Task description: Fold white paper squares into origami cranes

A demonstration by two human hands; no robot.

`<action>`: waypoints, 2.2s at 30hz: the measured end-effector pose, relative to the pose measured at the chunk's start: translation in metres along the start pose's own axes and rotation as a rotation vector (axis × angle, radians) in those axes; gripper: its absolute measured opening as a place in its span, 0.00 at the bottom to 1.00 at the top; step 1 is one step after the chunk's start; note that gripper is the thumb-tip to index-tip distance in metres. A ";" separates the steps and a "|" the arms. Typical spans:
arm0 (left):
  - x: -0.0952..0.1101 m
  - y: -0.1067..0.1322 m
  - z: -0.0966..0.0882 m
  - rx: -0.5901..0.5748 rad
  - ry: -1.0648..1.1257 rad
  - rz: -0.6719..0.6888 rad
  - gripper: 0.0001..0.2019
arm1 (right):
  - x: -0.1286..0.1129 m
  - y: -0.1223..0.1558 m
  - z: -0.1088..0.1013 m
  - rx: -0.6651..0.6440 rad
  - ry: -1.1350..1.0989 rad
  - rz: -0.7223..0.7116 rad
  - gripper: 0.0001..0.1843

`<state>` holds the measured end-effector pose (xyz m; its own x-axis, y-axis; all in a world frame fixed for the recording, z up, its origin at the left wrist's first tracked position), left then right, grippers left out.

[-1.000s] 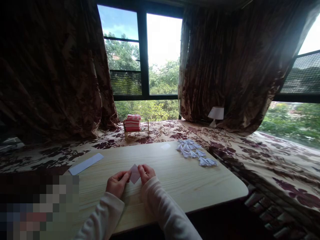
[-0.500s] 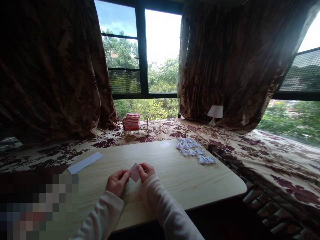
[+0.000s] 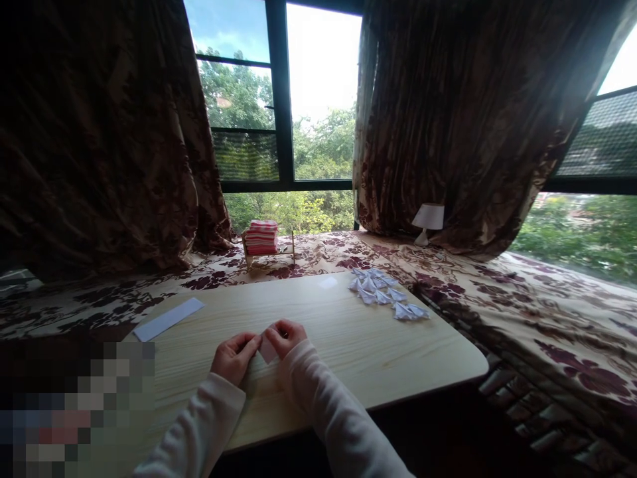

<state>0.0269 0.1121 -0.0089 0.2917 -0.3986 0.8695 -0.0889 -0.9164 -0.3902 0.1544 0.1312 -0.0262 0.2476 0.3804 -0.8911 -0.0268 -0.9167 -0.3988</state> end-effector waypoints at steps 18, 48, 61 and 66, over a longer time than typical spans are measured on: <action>0.005 0.001 -0.006 0.091 0.024 -0.086 0.13 | 0.006 -0.005 -0.007 0.099 -0.077 0.093 0.20; -0.001 0.001 -0.020 0.278 0.147 -0.241 0.10 | -0.016 -0.002 -0.019 0.181 -0.150 0.003 0.15; 0.002 0.002 -0.002 0.115 0.130 -0.204 0.10 | -0.030 0.008 -0.007 0.091 -0.152 -0.071 0.11; 0.003 0.002 -0.002 0.092 0.108 -0.212 0.10 | -0.031 0.010 -0.005 0.097 -0.125 -0.074 0.10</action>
<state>0.0254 0.1085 -0.0065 0.1905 -0.2044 0.9602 0.0516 -0.9746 -0.2177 0.1517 0.1100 -0.0014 0.1298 0.4646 -0.8760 -0.1072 -0.8717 -0.4782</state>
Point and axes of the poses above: each hand's wrist, its own y-axis away from the middle knuckle, its own z-axis out of the palm, x = y × z, the point moved 7 cm from there along -y, towards the middle knuckle, and after that the axes turned 4 degrees about x, right-handed, at the moved point
